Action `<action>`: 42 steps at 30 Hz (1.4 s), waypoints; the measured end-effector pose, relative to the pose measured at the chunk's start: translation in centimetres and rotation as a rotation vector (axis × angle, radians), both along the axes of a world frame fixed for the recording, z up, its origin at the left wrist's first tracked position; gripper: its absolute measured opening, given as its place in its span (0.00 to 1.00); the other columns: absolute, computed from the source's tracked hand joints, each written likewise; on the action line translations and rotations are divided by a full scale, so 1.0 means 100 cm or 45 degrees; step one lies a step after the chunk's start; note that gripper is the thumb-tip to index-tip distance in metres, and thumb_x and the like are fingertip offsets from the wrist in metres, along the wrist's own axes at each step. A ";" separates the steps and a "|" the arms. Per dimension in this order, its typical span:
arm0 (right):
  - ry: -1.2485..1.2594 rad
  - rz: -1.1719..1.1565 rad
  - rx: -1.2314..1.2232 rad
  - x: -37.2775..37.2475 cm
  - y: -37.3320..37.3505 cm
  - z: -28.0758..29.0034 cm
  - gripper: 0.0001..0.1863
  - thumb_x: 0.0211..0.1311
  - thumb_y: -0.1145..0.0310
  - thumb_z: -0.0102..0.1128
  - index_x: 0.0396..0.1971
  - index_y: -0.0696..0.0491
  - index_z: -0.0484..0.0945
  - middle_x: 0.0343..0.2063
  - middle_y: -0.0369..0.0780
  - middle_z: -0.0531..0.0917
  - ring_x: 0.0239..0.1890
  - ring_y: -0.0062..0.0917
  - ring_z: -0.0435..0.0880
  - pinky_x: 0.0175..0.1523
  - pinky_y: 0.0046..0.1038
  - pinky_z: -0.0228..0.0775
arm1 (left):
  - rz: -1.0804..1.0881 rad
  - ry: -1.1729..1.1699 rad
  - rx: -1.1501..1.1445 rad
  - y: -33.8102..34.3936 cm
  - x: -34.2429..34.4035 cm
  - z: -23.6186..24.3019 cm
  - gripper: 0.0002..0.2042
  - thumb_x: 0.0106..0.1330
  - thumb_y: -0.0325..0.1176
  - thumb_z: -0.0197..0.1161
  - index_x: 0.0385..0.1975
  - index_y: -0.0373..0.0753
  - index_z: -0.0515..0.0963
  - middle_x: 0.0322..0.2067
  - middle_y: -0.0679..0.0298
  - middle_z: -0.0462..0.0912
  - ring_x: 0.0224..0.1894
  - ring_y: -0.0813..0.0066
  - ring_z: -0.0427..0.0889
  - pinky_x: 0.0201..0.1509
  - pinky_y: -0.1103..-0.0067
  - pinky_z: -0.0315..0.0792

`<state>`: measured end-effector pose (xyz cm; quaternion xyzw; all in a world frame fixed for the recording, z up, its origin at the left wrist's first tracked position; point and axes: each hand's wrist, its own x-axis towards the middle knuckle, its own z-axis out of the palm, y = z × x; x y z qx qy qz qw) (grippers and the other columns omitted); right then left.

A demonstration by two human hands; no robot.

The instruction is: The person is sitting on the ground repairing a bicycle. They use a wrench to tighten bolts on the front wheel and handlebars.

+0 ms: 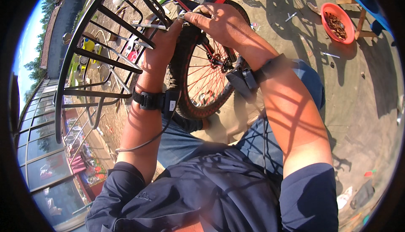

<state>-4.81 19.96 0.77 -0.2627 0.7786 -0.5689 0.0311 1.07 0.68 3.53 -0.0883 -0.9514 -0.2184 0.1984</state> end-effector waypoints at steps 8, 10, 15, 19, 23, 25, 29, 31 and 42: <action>0.114 0.018 0.041 0.000 0.000 0.000 0.21 0.65 0.47 0.54 0.46 0.47 0.81 0.37 0.43 0.84 0.40 0.39 0.82 0.45 0.35 0.72 | 0.016 0.124 -0.142 0.002 -0.001 0.004 0.10 0.59 0.32 0.65 0.35 0.31 0.78 0.29 0.57 0.83 0.31 0.70 0.81 0.37 0.74 0.74; 0.243 0.004 0.061 -0.001 0.001 -0.003 0.20 0.66 0.48 0.53 0.47 0.46 0.81 0.38 0.43 0.83 0.40 0.39 0.82 0.45 0.36 0.72 | 0.024 0.202 -0.101 0.003 -0.001 0.001 0.10 0.60 0.32 0.64 0.34 0.31 0.78 0.28 0.57 0.83 0.29 0.69 0.81 0.35 0.73 0.74; 0.287 0.028 0.027 0.001 0.001 -0.002 0.20 0.66 0.47 0.53 0.47 0.45 0.81 0.38 0.42 0.83 0.40 0.38 0.82 0.45 0.35 0.72 | 0.183 -0.068 -0.011 0.001 0.003 0.004 0.11 0.61 0.35 0.64 0.35 0.33 0.78 0.24 0.60 0.81 0.23 0.71 0.78 0.29 0.73 0.72; -0.027 0.053 0.016 0.002 0.000 0.004 0.22 0.65 0.46 0.55 0.45 0.48 0.81 0.36 0.43 0.84 0.38 0.37 0.83 0.44 0.34 0.72 | 0.033 0.179 -0.011 -0.006 0.005 -0.001 0.12 0.62 0.39 0.65 0.37 0.35 0.79 0.19 0.64 0.78 0.21 0.77 0.75 0.26 0.78 0.69; 0.036 0.031 -0.009 0.001 0.001 0.001 0.23 0.63 0.45 0.56 0.43 0.50 0.82 0.35 0.44 0.84 0.37 0.38 0.82 0.44 0.34 0.72 | 0.417 -0.166 0.671 0.000 0.019 0.001 0.10 0.64 0.38 0.64 0.36 0.38 0.80 0.18 0.66 0.76 0.18 0.81 0.71 0.23 0.81 0.65; -0.020 0.019 -0.004 0.001 0.002 0.002 0.24 0.63 0.44 0.56 0.43 0.50 0.82 0.35 0.44 0.84 0.37 0.38 0.82 0.45 0.35 0.72 | 0.400 -0.281 0.826 -0.001 0.026 0.008 0.09 0.64 0.38 0.64 0.35 0.38 0.80 0.20 0.67 0.76 0.18 0.83 0.69 0.22 0.81 0.63; -0.049 0.018 -0.015 0.004 -0.001 0.007 0.24 0.63 0.44 0.56 0.43 0.50 0.82 0.35 0.44 0.84 0.38 0.39 0.82 0.45 0.35 0.71 | 0.504 -0.348 1.703 0.008 0.034 0.026 0.06 0.71 0.36 0.56 0.38 0.41 0.73 0.28 0.62 0.81 0.18 0.84 0.66 0.21 0.85 0.62; -0.065 0.029 -0.028 0.004 0.000 0.007 0.24 0.63 0.44 0.56 0.42 0.50 0.82 0.35 0.44 0.84 0.38 0.39 0.82 0.46 0.35 0.71 | 0.414 -0.486 2.019 0.003 0.036 0.028 0.04 0.72 0.34 0.54 0.37 0.43 0.69 0.35 0.60 0.82 0.19 0.83 0.66 0.22 0.85 0.62; 0.109 -0.008 -0.043 0.002 -0.002 0.002 0.23 0.63 0.44 0.56 0.43 0.49 0.82 0.36 0.45 0.84 0.39 0.42 0.81 0.45 0.36 0.71 | -0.086 -0.462 2.275 0.002 0.030 0.024 0.04 0.68 0.30 0.56 0.34 0.38 0.72 0.22 0.70 0.69 0.21 0.82 0.67 0.25 0.83 0.62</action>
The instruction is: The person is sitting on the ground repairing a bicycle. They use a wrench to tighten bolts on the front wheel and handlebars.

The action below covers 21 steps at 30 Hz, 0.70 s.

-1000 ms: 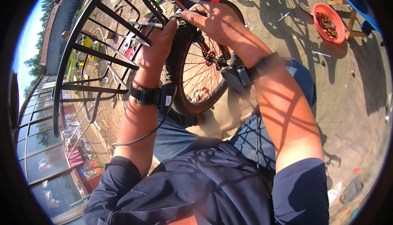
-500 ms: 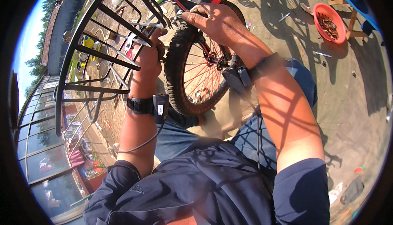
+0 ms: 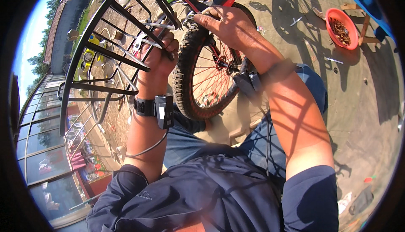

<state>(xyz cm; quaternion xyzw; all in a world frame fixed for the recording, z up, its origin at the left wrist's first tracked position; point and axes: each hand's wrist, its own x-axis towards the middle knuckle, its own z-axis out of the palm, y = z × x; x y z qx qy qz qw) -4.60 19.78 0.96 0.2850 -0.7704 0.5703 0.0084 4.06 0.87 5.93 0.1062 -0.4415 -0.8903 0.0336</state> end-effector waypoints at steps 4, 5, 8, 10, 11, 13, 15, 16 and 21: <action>0.035 0.011 0.069 -0.002 0.001 -0.003 0.23 0.64 0.44 0.55 0.43 0.49 0.82 0.35 0.45 0.83 0.39 0.43 0.81 0.45 0.36 0.72 | 0.043 0.031 -0.048 0.018 0.006 0.013 0.05 0.68 0.31 0.57 0.35 0.38 0.72 0.19 0.72 0.67 0.21 0.82 0.67 0.26 0.84 0.62; 0.042 0.021 0.085 -0.003 0.002 -0.002 0.23 0.64 0.44 0.55 0.43 0.49 0.82 0.34 0.45 0.83 0.38 0.43 0.81 0.45 0.36 0.72 | 0.108 -0.002 -0.051 0.029 0.005 0.020 0.05 0.69 0.32 0.57 0.36 0.38 0.72 0.18 0.72 0.67 0.20 0.83 0.66 0.25 0.84 0.61; 0.264 0.035 0.094 -0.009 0.002 -0.013 0.26 0.64 0.42 0.53 0.42 0.51 0.82 0.37 0.47 0.83 0.40 0.43 0.81 0.46 0.37 0.72 | 0.200 -0.047 -0.125 0.040 0.005 0.026 0.05 0.70 0.32 0.56 0.38 0.38 0.72 0.18 0.73 0.66 0.20 0.84 0.65 0.25 0.84 0.61; 0.149 0.063 0.155 -0.009 0.001 -0.008 0.27 0.64 0.41 0.52 0.43 0.51 0.81 0.38 0.47 0.82 0.41 0.43 0.81 0.46 0.37 0.72 | 0.161 -0.019 -0.153 0.035 0.004 0.021 0.05 0.70 0.32 0.56 0.38 0.38 0.72 0.17 0.73 0.66 0.20 0.84 0.65 0.25 0.84 0.61; 0.082 0.069 0.177 -0.005 0.003 0.000 0.27 0.64 0.41 0.52 0.43 0.51 0.81 0.39 0.48 0.82 0.41 0.43 0.80 0.47 0.37 0.72 | 0.146 -0.004 -0.167 0.032 0.004 0.020 0.05 0.70 0.31 0.55 0.39 0.38 0.72 0.17 0.73 0.65 0.20 0.84 0.65 0.25 0.84 0.61; 0.025 0.054 0.188 -0.001 0.003 0.007 0.28 0.64 0.40 0.52 0.44 0.51 0.81 0.40 0.48 0.82 0.42 0.44 0.80 0.47 0.38 0.72 | 0.098 0.004 -0.044 0.029 0.000 0.018 0.07 0.70 0.31 0.56 0.42 0.35 0.72 0.18 0.72 0.66 0.20 0.84 0.65 0.25 0.85 0.61; 0.047 0.011 0.168 -0.001 0.006 0.005 0.28 0.64 0.40 0.51 0.44 0.51 0.81 0.40 0.48 0.82 0.42 0.44 0.80 0.48 0.38 0.71 | 0.156 -0.010 -0.197 0.033 -0.001 0.018 0.08 0.69 0.30 0.57 0.44 0.34 0.72 0.19 0.72 0.67 0.20 0.84 0.65 0.25 0.84 0.61; 0.241 0.003 0.083 -0.009 0.001 -0.014 0.28 0.64 0.39 0.51 0.43 0.51 0.81 0.40 0.48 0.82 0.43 0.45 0.80 0.48 0.38 0.71 | 0.147 0.020 -0.202 0.027 -0.002 0.013 0.10 0.69 0.29 0.58 0.46 0.33 0.72 0.20 0.72 0.67 0.20 0.84 0.65 0.24 0.84 0.61; -0.053 -0.015 0.150 -0.004 -0.005 -0.005 0.35 0.61 0.37 0.54 0.46 0.59 0.79 0.44 0.51 0.81 0.47 0.44 0.80 0.53 0.35 0.70 | 0.157 0.349 -1.559 -0.041 0.000 -0.051 0.08 0.69 0.30 0.56 0.44 0.36 0.72 0.22 0.69 0.71 0.19 0.82 0.65 0.22 0.83 0.61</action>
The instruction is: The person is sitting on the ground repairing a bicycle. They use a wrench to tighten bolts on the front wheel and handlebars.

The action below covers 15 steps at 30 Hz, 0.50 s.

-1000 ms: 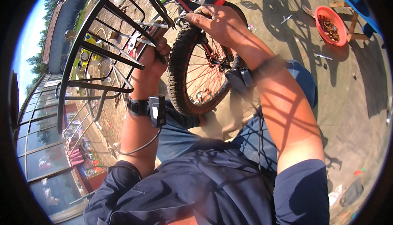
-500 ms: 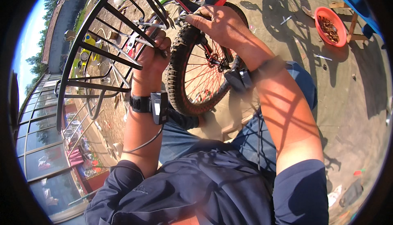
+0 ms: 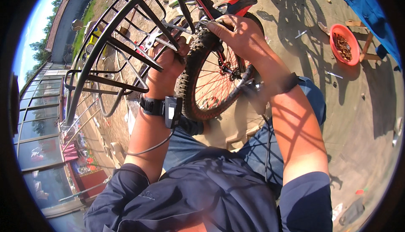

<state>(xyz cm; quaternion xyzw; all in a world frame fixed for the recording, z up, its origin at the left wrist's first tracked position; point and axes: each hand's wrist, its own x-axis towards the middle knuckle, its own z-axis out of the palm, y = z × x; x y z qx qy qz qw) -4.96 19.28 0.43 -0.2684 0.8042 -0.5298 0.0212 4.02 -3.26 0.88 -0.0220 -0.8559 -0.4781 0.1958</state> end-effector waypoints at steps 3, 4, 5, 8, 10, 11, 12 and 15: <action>-0.047 -0.086 0.027 -0.002 0.003 -0.010 0.42 0.56 0.35 0.59 0.52 0.62 0.76 0.47 0.52 0.81 0.50 0.41 0.80 0.57 0.33 0.70 | 0.010 -0.200 0.717 0.009 0.013 0.020 0.09 0.69 0.31 0.56 0.44 0.36 0.72 0.26 0.66 0.75 0.19 0.82 0.65 0.22 0.83 0.62; 0.065 -0.094 0.041 -0.001 0.003 -0.008 0.43 0.55 0.35 0.61 0.52 0.63 0.75 0.46 0.51 0.81 0.49 0.40 0.80 0.57 0.32 0.70 | 0.013 -0.264 0.955 0.015 0.021 0.031 0.09 0.69 0.31 0.56 0.44 0.36 0.72 0.27 0.65 0.76 0.19 0.82 0.66 0.22 0.83 0.62; 0.177 -0.101 0.056 0.001 0.003 -0.007 0.43 0.53 0.36 0.63 0.52 0.63 0.75 0.45 0.50 0.82 0.48 0.39 0.81 0.57 0.31 0.70 | 0.015 -0.327 1.196 0.018 0.029 0.037 0.09 0.69 0.32 0.56 0.44 0.36 0.72 0.28 0.64 0.78 0.19 0.81 0.66 0.21 0.83 0.62; 0.336 -0.220 0.045 0.011 -0.007 0.000 0.42 0.49 0.39 0.69 0.50 0.63 0.74 0.43 0.47 0.80 0.46 0.34 0.80 0.54 0.29 0.71 | 0.142 -0.311 1.648 0.012 0.050 0.043 0.13 0.69 0.36 0.55 0.48 0.34 0.72 0.44 0.54 0.80 0.19 0.81 0.68 0.23 0.83 0.63; 0.387 -0.335 0.023 0.018 -0.015 0.005 0.40 0.46 0.42 0.73 0.47 0.62 0.73 0.42 0.45 0.78 0.45 0.30 0.78 0.52 0.28 0.71 | 0.158 -0.128 1.688 0.024 0.067 0.058 0.15 0.71 0.38 0.52 0.49 0.34 0.71 0.45 0.53 0.80 0.20 0.81 0.69 0.25 0.83 0.64; 0.453 -0.360 0.111 0.018 -0.018 0.003 0.41 0.44 0.45 0.74 0.50 0.62 0.71 0.45 0.45 0.75 0.47 0.31 0.75 0.52 0.29 0.70 | -0.041 -0.077 1.680 0.019 0.070 0.062 0.16 0.72 0.38 0.50 0.50 0.33 0.70 0.45 0.52 0.80 0.21 0.81 0.70 0.26 0.83 0.64; 0.558 -0.402 0.115 0.021 -0.021 0.005 0.41 0.43 0.46 0.75 0.50 0.62 0.70 0.45 0.45 0.75 0.48 0.32 0.75 0.53 0.30 0.70 | -0.162 -0.041 1.761 -0.005 0.074 0.045 0.17 0.71 0.38 0.50 0.52 0.33 0.70 0.43 0.54 0.81 0.20 0.80 0.70 0.25 0.83 0.63; 0.870 -0.507 0.061 0.024 -0.028 0.009 0.42 0.39 0.54 0.77 0.52 0.60 0.67 0.42 0.45 0.73 0.50 0.38 0.72 0.56 0.34 0.67 | 0.088 -0.093 1.749 0.010 0.082 0.070 0.22 0.69 0.47 0.50 0.51 0.34 0.71 0.37 0.60 0.80 0.17 0.80 0.69 0.21 0.83 0.61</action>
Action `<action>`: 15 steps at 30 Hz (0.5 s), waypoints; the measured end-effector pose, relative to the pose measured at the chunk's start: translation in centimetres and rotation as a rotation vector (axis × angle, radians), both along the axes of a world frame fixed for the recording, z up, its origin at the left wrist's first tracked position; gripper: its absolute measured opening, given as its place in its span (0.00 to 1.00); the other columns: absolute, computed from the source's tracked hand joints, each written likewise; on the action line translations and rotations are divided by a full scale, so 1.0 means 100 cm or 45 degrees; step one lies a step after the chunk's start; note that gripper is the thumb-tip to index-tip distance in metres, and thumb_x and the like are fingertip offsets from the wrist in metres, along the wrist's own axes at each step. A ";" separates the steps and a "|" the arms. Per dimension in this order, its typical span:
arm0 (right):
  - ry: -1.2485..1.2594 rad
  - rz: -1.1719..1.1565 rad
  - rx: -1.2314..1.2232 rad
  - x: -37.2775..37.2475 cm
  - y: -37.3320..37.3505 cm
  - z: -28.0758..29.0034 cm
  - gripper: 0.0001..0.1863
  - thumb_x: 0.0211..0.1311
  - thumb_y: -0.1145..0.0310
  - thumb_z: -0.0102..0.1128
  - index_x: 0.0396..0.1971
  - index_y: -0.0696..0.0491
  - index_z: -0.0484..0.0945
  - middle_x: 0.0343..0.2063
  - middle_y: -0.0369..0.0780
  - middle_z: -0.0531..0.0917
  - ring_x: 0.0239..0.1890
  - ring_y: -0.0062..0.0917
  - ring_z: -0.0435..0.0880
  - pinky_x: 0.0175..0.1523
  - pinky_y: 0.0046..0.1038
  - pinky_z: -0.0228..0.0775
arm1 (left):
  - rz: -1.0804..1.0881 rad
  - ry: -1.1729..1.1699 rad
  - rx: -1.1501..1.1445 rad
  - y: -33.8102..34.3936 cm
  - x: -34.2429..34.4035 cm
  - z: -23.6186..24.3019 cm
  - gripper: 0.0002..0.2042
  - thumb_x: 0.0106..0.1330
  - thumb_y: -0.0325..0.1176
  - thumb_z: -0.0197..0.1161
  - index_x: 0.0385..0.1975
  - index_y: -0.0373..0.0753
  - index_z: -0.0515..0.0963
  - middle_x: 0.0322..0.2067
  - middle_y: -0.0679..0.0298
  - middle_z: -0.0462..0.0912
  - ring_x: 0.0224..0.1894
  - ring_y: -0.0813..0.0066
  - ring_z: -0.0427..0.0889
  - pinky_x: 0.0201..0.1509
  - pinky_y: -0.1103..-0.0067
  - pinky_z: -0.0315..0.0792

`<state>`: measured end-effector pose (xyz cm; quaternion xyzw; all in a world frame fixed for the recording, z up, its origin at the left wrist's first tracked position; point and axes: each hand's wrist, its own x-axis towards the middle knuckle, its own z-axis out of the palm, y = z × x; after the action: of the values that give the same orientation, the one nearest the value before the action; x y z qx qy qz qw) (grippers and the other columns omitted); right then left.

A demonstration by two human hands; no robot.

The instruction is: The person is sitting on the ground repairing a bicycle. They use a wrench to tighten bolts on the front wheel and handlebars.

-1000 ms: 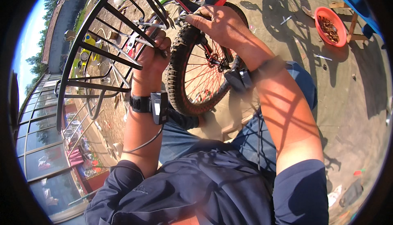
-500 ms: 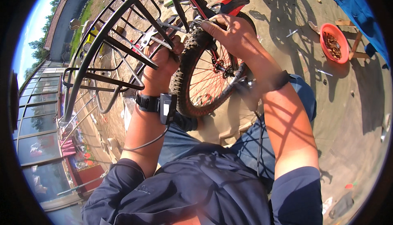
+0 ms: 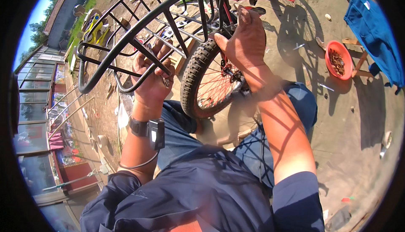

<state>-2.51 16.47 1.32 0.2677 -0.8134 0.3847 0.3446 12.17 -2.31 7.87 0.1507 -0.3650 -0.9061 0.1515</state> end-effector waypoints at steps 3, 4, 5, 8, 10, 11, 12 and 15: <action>-0.363 -0.094 0.078 0.003 -0.012 -0.005 0.43 0.39 0.55 0.77 0.54 0.59 0.65 0.46 0.47 0.72 0.52 0.39 0.71 0.57 0.34 0.67 | -0.007 -0.014 0.068 0.010 0.013 0.023 0.25 0.70 0.50 0.47 0.52 0.33 0.71 0.38 0.60 0.80 0.17 0.79 0.68 0.21 0.82 0.60; -0.411 -0.097 0.057 0.003 -0.016 -0.007 0.44 0.39 0.55 0.77 0.55 0.58 0.64 0.50 0.48 0.71 0.53 0.40 0.72 0.58 0.33 0.67 | -0.144 0.193 0.246 0.002 0.017 0.024 0.24 0.72 0.52 0.45 0.49 0.34 0.74 0.41 0.45 0.83 0.29 0.68 0.83 0.21 0.84 0.70; -0.334 -0.138 0.051 0.003 -0.018 -0.009 0.43 0.39 0.54 0.76 0.55 0.57 0.65 0.49 0.48 0.72 0.52 0.41 0.74 0.57 0.33 0.69 | -0.073 0.188 0.162 0.000 0.022 0.023 0.27 0.72 0.55 0.46 0.49 0.34 0.74 0.41 0.46 0.83 0.24 0.70 0.81 0.21 0.84 0.70; -0.594 -0.129 0.013 -0.002 -0.024 -0.005 0.42 0.41 0.52 0.75 0.55 0.58 0.67 0.48 0.48 0.76 0.49 0.41 0.78 0.54 0.34 0.72 | 0.021 0.024 0.059 -0.002 0.028 0.032 0.29 0.69 0.61 0.47 0.46 0.36 0.76 0.41 0.47 0.84 0.17 0.77 0.72 0.20 0.82 0.66; -0.467 -0.087 -0.051 -0.002 -0.024 0.004 0.35 0.45 0.50 0.72 0.50 0.58 0.74 0.47 0.49 0.79 0.48 0.42 0.80 0.53 0.35 0.74 | -0.086 0.096 0.097 -0.010 0.030 0.022 0.26 0.68 0.58 0.53 0.46 0.37 0.76 0.41 0.50 0.84 0.19 0.78 0.73 0.22 0.83 0.66; -0.407 0.009 -0.080 -0.003 -0.025 0.007 0.28 0.48 0.51 0.70 0.44 0.55 0.78 0.44 0.47 0.82 0.47 0.41 0.80 0.51 0.36 0.75 | -0.110 0.126 0.132 -0.010 0.029 0.024 0.25 0.67 0.56 0.55 0.46 0.37 0.76 0.41 0.51 0.85 0.20 0.78 0.73 0.23 0.83 0.66; -0.390 0.001 -0.008 -0.002 -0.025 0.011 0.26 0.48 0.51 0.70 0.43 0.54 0.80 0.42 0.45 0.82 0.46 0.40 0.81 0.50 0.36 0.75 | -0.134 0.091 0.142 -0.015 0.030 0.021 0.21 0.67 0.50 0.58 0.48 0.38 0.76 0.43 0.50 0.84 0.22 0.78 0.74 0.25 0.83 0.67; -0.461 -0.099 0.162 -0.008 -0.026 0.007 0.24 0.47 0.51 0.70 0.41 0.51 0.81 0.38 0.43 0.84 0.44 0.39 0.82 0.48 0.36 0.76 | -0.163 0.103 0.105 -0.006 0.026 0.027 0.16 0.68 0.39 0.59 0.49 0.36 0.74 0.43 0.51 0.82 0.20 0.82 0.69 0.23 0.85 0.66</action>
<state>-3.30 13.88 2.05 0.1837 -0.8945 0.3606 0.1898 14.80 -2.95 10.55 0.0967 -0.3298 -0.9336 0.1016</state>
